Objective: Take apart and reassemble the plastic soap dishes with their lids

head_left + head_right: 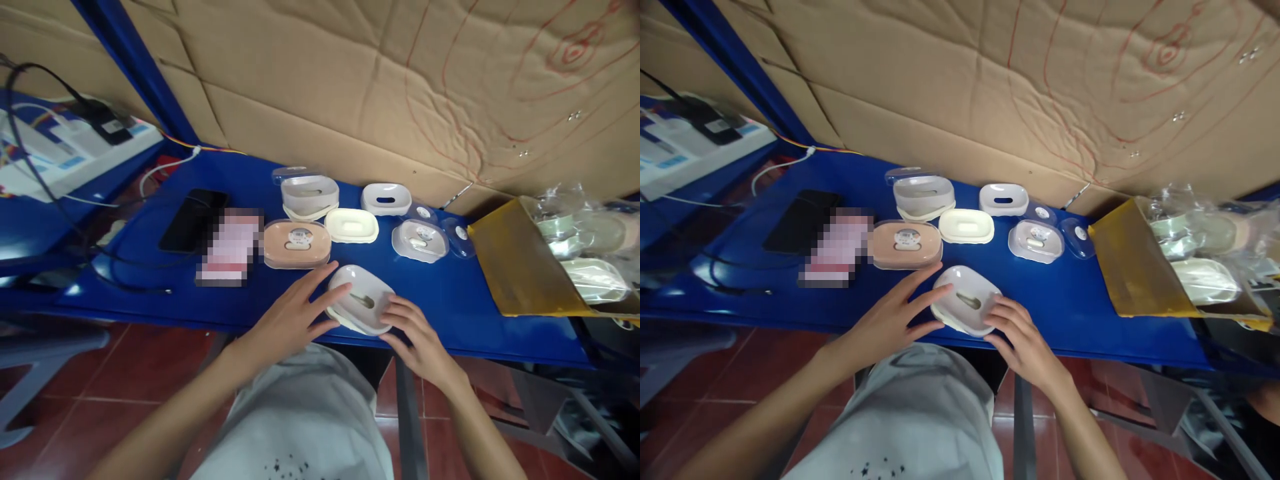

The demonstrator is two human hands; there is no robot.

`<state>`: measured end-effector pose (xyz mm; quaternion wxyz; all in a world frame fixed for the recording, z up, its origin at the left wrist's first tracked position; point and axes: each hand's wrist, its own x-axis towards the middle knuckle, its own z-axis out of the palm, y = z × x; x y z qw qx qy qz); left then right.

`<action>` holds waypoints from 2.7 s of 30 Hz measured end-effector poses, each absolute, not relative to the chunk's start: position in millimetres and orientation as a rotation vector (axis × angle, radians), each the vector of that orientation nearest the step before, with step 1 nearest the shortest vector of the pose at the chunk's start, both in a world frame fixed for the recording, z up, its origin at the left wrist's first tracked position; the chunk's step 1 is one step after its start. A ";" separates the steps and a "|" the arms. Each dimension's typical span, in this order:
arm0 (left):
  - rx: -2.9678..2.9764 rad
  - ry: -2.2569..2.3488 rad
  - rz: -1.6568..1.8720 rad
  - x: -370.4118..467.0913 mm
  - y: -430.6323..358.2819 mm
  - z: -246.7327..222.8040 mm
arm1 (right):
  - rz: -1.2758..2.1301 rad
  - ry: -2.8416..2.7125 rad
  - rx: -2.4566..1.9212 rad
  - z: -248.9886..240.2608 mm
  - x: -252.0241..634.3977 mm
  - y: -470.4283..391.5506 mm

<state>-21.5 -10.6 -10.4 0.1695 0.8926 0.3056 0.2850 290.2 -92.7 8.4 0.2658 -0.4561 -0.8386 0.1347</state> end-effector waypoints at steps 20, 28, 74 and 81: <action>2.789 0.755 0.818 -21.0 -16.1 -18.0 | -0.054 -2.437 -1.173 -6.2 267.4 -100.6; 2.665 0.769 0.869 -16.3 -15.1 -21.4 | 0.034 -2.355 -1.182 57.4 253.9 57.5; 2.499 0.939 0.733 -21.7 -20.9 -17.8 | -0.146 -2.324 -1.145 -12.5 248.5 -86.9; 2.552 0.941 0.709 -21.2 -21.7 -19.5 | -0.268 -2.276 -1.194 -17.5 250.0 -91.3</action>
